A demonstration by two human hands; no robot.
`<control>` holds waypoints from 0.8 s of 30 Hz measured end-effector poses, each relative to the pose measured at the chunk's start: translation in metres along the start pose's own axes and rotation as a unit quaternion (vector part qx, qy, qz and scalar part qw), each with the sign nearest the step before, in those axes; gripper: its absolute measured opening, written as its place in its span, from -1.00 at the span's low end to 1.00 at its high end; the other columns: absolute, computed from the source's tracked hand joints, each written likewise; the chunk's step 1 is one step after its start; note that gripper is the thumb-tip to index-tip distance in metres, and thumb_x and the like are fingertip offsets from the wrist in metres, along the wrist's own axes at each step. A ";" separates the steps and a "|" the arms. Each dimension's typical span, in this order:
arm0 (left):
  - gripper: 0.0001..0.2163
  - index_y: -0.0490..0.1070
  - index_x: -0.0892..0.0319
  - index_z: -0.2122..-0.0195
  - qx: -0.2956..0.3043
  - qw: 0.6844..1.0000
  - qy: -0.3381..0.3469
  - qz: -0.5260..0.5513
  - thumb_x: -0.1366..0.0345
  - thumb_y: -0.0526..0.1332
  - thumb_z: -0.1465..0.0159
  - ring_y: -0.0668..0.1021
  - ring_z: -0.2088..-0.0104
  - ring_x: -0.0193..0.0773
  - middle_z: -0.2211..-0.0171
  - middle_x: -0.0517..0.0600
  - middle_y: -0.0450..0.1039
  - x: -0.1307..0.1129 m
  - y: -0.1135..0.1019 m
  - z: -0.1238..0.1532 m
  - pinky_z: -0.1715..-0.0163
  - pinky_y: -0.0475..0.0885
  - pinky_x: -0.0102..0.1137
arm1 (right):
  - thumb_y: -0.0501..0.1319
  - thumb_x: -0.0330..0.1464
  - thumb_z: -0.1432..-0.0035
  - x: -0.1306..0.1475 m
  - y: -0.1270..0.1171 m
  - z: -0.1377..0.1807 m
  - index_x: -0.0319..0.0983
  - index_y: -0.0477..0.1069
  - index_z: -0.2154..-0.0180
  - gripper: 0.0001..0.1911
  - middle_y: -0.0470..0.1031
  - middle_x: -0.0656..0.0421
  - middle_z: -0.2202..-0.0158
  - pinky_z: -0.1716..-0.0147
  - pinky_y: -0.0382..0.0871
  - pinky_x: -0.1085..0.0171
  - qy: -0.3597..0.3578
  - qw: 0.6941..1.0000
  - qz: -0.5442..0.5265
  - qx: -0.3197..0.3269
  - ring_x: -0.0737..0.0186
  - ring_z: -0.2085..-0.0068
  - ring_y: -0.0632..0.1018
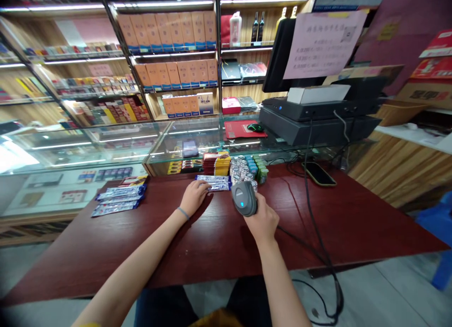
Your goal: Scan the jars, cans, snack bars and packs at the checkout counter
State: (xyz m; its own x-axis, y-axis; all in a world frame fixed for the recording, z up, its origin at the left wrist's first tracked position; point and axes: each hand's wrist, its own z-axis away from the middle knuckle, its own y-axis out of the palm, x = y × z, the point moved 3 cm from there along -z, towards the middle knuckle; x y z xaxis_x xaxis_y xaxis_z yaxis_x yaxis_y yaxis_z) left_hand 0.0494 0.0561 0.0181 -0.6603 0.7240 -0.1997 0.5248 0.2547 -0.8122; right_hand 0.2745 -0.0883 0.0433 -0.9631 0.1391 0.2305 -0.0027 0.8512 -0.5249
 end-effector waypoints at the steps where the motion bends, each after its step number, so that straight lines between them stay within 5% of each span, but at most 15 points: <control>1: -0.77 0.50 0.11 0.02 -0.005 1.000 -0.005 -0.003 0.41 0.15 -0.35 0.48 0.04 -0.11 0.05 0.10 0.48 0.004 -0.006 0.004 -0.02 0.42 -0.17 | 0.28 -0.28 -0.13 0.002 0.000 0.000 -0.28 0.45 0.13 -0.72 0.58 0.12 0.49 0.50 0.20 0.31 -0.006 1.000 -0.001 0.001 0.15 0.50 0.58; 16: -0.68 0.45 0.09 -0.08 -0.031 0.971 -0.180 -0.155 0.41 0.08 -0.35 0.46 -0.05 -0.05 -0.04 0.13 0.43 0.136 -0.145 0.147 -0.10 0.39 -0.12 | 0.19 -0.33 -0.17 0.050 0.010 0.010 -0.27 0.42 0.07 -0.72 0.57 0.13 0.49 0.48 0.26 0.29 -0.201 0.975 -0.081 0.051 0.15 0.51 0.56; 24: -0.57 0.37 0.09 -0.21 -0.046 0.936 -0.283 -0.202 0.44 0.05 -0.33 0.32 -0.26 0.08 -0.22 0.21 0.31 0.178 -0.150 0.186 -0.23 0.23 0.04 | 0.10 -0.50 -0.09 0.080 0.012 0.028 -0.33 0.38 0.03 -0.64 0.62 0.09 0.33 0.34 0.35 0.26 -0.353 0.921 -0.142 0.078 0.18 0.42 0.60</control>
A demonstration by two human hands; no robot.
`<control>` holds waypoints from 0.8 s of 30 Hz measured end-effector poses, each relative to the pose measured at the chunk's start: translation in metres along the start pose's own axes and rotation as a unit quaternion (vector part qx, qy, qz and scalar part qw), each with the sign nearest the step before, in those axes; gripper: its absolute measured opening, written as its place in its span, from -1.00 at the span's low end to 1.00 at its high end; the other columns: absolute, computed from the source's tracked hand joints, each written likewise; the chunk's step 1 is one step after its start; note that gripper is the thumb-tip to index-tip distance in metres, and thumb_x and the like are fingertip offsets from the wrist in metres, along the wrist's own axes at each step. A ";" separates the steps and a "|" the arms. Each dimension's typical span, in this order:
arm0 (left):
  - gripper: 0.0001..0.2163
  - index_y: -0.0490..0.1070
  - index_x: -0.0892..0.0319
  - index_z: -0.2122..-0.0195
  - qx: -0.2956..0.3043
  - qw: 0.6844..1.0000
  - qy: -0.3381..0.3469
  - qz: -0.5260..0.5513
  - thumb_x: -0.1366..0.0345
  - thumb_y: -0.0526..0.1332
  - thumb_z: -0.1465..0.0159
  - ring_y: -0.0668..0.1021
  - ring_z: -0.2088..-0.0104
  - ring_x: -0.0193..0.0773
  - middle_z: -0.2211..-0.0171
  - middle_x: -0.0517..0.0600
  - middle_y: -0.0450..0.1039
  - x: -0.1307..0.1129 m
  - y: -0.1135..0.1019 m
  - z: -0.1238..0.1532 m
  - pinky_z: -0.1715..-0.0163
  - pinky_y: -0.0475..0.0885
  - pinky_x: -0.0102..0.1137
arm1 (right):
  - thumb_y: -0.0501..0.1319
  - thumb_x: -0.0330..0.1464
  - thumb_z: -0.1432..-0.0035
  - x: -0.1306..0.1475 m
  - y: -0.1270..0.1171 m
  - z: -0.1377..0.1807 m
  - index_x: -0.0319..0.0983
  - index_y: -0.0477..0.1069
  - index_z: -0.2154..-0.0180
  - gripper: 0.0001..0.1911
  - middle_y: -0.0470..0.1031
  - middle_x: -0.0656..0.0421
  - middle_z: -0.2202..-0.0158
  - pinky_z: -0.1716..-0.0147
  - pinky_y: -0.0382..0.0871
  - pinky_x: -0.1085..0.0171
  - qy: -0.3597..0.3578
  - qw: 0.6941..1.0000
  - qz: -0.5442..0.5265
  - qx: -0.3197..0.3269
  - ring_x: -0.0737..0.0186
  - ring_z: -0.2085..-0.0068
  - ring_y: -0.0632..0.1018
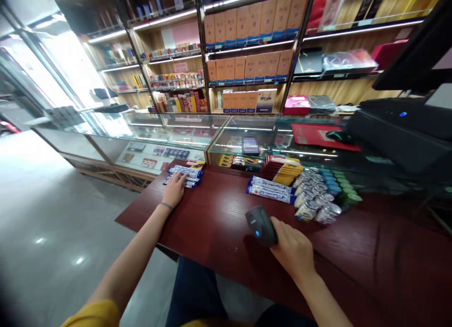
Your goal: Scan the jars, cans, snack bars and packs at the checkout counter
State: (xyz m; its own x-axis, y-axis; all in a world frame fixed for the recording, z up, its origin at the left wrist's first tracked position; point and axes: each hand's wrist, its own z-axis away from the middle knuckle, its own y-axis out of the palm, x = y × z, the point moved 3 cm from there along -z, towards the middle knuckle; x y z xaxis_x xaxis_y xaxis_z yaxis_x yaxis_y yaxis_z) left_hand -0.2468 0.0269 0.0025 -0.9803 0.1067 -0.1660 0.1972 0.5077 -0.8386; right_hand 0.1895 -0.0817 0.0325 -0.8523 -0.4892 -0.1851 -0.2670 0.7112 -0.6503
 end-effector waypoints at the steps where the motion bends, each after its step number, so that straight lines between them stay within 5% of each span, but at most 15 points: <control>1: -0.56 0.36 0.07 -0.22 0.004 1.000 -0.007 -0.002 0.44 0.05 -0.33 0.30 -0.28 0.09 -0.24 0.21 0.30 0.001 0.003 0.000 -0.24 0.21 0.07 | 0.09 -0.51 -0.09 0.002 0.001 0.000 -0.33 0.38 0.04 -0.64 0.61 0.09 0.34 0.35 0.35 0.26 -0.004 1.000 -0.006 0.007 0.18 0.42 0.59; 15: -0.73 0.50 0.08 0.02 -0.006 0.999 0.032 0.023 0.39 0.07 -0.37 0.46 0.08 -0.07 0.12 0.12 0.43 -0.016 -0.019 -0.001 -0.02 0.39 -0.16 | 0.10 -0.50 -0.04 -0.003 0.004 0.006 -0.31 0.38 0.00 -0.57 0.62 0.09 0.34 0.35 0.39 0.26 0.019 1.000 -0.019 0.008 0.16 0.42 0.60; 22: -0.68 0.35 0.08 -0.17 -0.024 0.969 0.097 0.224 0.26 0.05 -0.43 0.52 0.01 -0.18 0.03 0.10 0.46 -0.098 -0.026 0.001 -0.05 0.43 -0.28 | 0.12 -0.47 -0.05 -0.009 0.001 0.009 -0.30 0.38 0.01 -0.59 0.63 0.06 0.31 0.33 0.42 0.28 0.066 0.997 -0.026 -0.012 0.16 0.38 0.62; 24: -0.68 0.36 0.11 -0.15 -0.007 0.944 0.058 0.324 0.22 0.10 -0.41 0.55 0.04 -0.17 0.01 0.11 0.48 -0.130 -0.017 -0.003 -0.01 0.46 -0.27 | 0.12 -0.45 -0.06 -0.011 0.001 0.011 -0.29 0.39 0.02 -0.60 0.63 0.06 0.32 0.32 0.42 0.28 0.084 0.996 -0.032 -0.005 0.15 0.37 0.62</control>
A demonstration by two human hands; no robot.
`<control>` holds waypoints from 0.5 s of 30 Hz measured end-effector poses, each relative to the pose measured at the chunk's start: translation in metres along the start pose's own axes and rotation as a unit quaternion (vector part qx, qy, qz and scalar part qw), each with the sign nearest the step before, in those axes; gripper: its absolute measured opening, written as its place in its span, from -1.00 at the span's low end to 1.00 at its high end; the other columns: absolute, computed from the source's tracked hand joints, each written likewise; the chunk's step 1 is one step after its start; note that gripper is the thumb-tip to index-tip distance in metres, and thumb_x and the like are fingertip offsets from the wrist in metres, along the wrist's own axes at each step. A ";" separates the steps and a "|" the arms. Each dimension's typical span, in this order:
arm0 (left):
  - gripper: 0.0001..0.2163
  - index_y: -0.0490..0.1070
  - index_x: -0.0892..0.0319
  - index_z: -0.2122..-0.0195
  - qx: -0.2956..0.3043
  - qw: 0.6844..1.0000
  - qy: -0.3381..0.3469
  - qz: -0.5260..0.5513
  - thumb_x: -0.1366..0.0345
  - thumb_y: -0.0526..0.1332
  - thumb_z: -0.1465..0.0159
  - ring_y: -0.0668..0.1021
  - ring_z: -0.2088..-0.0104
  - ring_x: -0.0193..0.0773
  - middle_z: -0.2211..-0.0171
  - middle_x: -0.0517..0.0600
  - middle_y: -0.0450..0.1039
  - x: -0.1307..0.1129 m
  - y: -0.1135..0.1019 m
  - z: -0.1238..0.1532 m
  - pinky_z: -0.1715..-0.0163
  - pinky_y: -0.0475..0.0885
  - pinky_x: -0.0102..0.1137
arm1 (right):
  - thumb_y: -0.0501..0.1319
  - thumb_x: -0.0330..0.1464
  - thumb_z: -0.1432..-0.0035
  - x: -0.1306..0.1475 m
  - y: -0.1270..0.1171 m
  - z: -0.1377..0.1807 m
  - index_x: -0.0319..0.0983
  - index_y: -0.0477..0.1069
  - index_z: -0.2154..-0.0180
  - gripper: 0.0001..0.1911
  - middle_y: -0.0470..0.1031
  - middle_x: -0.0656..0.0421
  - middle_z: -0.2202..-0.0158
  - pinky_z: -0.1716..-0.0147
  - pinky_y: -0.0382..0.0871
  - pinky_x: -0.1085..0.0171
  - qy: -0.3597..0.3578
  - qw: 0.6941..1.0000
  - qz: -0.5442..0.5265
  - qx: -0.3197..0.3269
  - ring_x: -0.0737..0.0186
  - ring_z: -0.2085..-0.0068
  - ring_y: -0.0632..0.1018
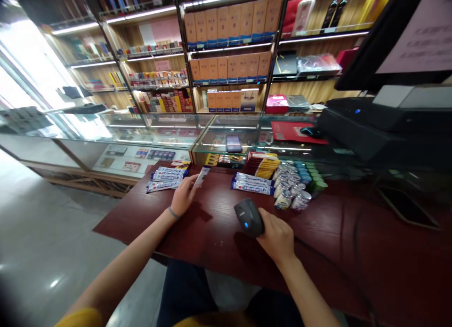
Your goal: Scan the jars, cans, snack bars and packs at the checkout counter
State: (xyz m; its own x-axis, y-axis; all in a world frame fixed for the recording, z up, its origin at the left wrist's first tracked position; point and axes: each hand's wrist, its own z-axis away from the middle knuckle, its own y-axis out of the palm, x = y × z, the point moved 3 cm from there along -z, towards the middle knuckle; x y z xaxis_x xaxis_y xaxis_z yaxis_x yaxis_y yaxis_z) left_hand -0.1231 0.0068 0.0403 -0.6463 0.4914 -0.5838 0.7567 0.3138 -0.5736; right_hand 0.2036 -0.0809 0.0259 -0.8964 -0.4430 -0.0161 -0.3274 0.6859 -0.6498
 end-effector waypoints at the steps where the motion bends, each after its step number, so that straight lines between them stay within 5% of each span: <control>1: -0.69 0.39 0.13 -0.11 0.006 0.997 -0.038 0.063 0.20 0.13 -0.39 0.57 0.10 -0.17 0.04 0.11 0.50 -0.008 0.014 -0.004 0.05 0.50 -0.28 | 0.12 -0.44 -0.06 -0.001 0.000 0.001 -0.28 0.39 0.02 -0.60 0.63 0.06 0.32 0.32 0.43 0.28 0.011 1.000 -0.002 0.003 0.14 0.37 0.62; 5: -0.69 0.46 0.18 0.02 0.119 0.910 -0.223 0.328 0.13 0.26 -0.28 0.62 0.35 -0.22 0.23 0.05 0.55 -0.036 0.071 -0.014 0.40 0.53 -0.38 | 0.13 -0.40 -0.06 -0.005 -0.004 0.002 -0.29 0.39 0.02 -0.60 0.61 0.07 0.38 0.35 0.43 0.27 0.050 0.999 -0.004 0.000 0.13 0.41 0.61; 8: -0.63 0.47 0.19 0.03 0.156 0.843 -0.290 0.425 0.10 0.34 -0.21 0.61 0.40 -0.26 0.31 0.00 0.54 -0.053 0.093 -0.012 0.49 0.48 -0.46 | 0.16 -0.40 -0.04 -0.005 -0.008 0.001 -0.29 0.38 0.00 -0.57 0.62 0.10 0.38 0.38 0.41 0.28 0.057 0.998 -0.014 0.006 0.16 0.42 0.61; 11: -0.60 0.47 0.18 0.03 0.160 0.828 -0.299 0.447 0.09 0.37 -0.16 0.61 0.40 -0.26 0.32 -0.01 0.54 -0.059 0.100 -0.007 0.46 0.50 -0.44 | 0.16 -0.41 -0.02 -0.003 -0.011 -0.002 -0.29 0.39 0.02 -0.58 0.62 0.12 0.38 0.40 0.38 0.30 0.049 0.998 -0.029 0.021 0.17 0.42 0.61; 15: -0.62 0.48 0.15 0.01 0.166 0.844 -0.315 0.401 0.12 0.34 -0.19 0.64 0.34 -0.19 0.24 0.03 0.55 -0.054 0.100 0.000 0.45 0.53 -0.40 | 0.17 -0.44 0.00 0.000 -0.012 -0.005 -0.23 0.42 0.13 -0.68 0.63 0.17 0.36 0.39 0.34 0.31 0.039 0.996 -0.047 0.058 0.19 0.40 0.62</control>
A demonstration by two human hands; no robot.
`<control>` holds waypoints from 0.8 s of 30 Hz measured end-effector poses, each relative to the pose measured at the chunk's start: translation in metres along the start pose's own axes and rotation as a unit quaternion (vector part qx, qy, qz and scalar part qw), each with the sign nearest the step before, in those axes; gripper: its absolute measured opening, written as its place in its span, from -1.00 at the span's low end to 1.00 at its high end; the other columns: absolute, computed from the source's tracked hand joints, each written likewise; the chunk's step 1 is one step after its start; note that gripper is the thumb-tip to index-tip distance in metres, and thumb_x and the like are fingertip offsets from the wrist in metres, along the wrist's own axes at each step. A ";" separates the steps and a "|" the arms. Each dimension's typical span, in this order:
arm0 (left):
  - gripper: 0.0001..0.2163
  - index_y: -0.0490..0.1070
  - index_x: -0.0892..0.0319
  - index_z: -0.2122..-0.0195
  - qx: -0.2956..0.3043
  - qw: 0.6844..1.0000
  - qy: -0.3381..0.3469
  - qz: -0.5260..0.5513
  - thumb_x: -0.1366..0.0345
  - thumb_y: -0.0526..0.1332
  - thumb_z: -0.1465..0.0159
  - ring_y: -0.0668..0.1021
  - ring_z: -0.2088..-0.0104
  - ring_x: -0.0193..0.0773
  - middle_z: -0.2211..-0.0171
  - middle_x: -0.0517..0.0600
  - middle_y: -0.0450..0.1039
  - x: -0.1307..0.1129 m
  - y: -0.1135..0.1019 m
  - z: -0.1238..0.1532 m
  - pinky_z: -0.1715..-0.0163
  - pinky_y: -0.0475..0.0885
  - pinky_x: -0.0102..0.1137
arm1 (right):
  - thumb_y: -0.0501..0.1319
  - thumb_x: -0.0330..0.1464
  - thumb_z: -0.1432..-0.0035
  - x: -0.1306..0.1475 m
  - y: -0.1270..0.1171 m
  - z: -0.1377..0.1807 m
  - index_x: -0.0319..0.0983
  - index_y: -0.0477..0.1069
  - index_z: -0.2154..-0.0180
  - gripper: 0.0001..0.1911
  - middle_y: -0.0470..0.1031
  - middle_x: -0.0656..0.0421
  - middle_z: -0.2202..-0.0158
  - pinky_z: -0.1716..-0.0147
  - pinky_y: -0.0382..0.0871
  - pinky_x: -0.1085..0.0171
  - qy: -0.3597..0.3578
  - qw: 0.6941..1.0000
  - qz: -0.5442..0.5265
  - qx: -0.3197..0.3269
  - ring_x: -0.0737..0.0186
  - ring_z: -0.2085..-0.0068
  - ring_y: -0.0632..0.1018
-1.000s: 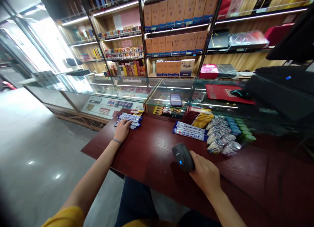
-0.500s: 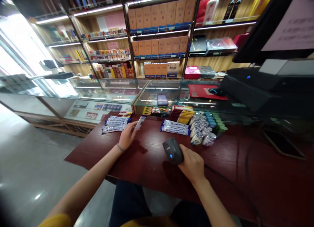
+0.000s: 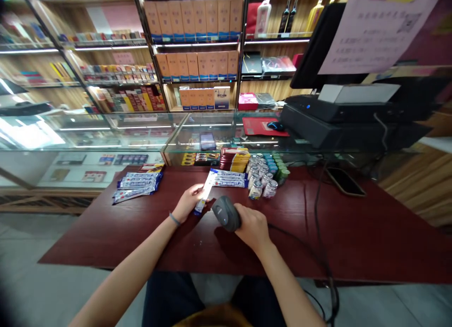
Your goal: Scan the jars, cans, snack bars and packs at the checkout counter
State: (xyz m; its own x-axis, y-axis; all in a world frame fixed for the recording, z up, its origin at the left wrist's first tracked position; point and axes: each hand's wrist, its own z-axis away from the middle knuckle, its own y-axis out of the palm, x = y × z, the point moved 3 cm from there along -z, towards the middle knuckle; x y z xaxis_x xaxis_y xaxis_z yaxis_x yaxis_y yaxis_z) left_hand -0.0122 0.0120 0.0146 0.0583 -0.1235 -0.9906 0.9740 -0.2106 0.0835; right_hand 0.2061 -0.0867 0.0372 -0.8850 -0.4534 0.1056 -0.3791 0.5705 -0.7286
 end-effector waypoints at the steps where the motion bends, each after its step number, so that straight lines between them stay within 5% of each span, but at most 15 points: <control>1: -0.62 0.48 0.15 0.01 -0.003 1.000 0.001 -0.008 0.12 0.34 -0.19 0.64 0.34 -0.18 0.23 0.03 0.54 0.001 -0.001 0.000 0.46 0.52 -0.40 | 0.17 -0.44 0.00 0.000 0.000 0.000 -0.23 0.42 0.15 -0.69 0.63 0.17 0.36 0.39 0.33 0.31 0.001 1.000 -0.001 0.007 0.19 0.40 0.62; 7: -0.54 0.43 0.20 0.01 0.024 0.998 0.008 0.050 0.05 0.38 -0.14 0.62 0.38 -0.25 0.34 -0.01 0.53 0.003 -0.002 0.000 0.43 0.50 -0.43 | 0.14 -0.42 -0.04 -0.002 0.001 0.001 -0.27 0.41 0.05 -0.62 0.63 0.12 0.39 0.40 0.33 0.30 0.012 1.000 0.013 -0.011 0.17 0.43 0.60; 12: -0.54 0.34 0.18 -0.05 0.010 0.996 -0.006 0.091 0.03 0.29 -0.23 0.61 0.37 -0.28 0.23 0.07 0.57 0.005 -0.004 -0.003 0.45 0.46 -0.46 | 0.13 -0.44 -0.04 -0.006 -0.005 0.001 -0.28 0.40 0.07 -0.64 0.62 0.12 0.41 0.40 0.35 0.30 0.021 0.998 0.029 -0.051 0.17 0.43 0.61; 17: -0.68 0.39 0.16 -0.11 -0.025 0.991 0.112 -0.071 0.25 0.12 -0.36 0.60 0.13 -0.21 0.12 0.06 0.59 -0.008 -0.004 -0.017 0.12 0.47 -0.34 | 0.15 -0.44 -0.05 -0.017 -0.012 0.003 -0.29 0.40 0.11 -0.69 0.58 0.15 0.46 0.45 0.35 0.28 0.054 0.992 0.071 -0.090 0.16 0.48 0.60; 20: -0.71 0.47 0.11 -0.07 -0.019 0.937 0.231 -0.260 0.34 0.11 -0.37 0.53 -0.02 -0.16 0.01 0.05 0.56 -0.017 0.007 -0.023 -0.08 0.37 -0.25 | 0.17 -0.43 -0.08 -0.025 -0.017 0.007 -0.28 0.40 0.10 -0.70 0.59 0.15 0.45 0.44 0.36 0.29 0.084 0.985 0.082 -0.127 0.15 0.47 0.61; 24: -0.70 0.52 0.07 -0.04 0.015 0.824 0.338 -0.454 0.41 0.10 -0.37 0.51 0.03 -0.12 0.05 0.06 0.56 -0.015 0.030 -0.025 -0.02 0.38 -0.19 | 0.18 -0.41 -0.13 -0.031 -0.025 0.009 -0.29 0.40 0.09 -0.73 0.60 0.12 0.44 0.44 0.38 0.28 0.111 0.973 0.092 -0.179 0.15 0.47 0.62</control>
State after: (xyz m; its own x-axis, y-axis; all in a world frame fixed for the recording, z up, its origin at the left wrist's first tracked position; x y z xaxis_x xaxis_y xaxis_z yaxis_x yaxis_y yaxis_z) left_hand 0.0220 0.0316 0.0289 -0.5739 0.6647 -0.4783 0.6774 0.0571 -0.7334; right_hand 0.2454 -0.0928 0.0458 -0.9684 -0.1848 0.1677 -0.2434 0.8477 -0.4713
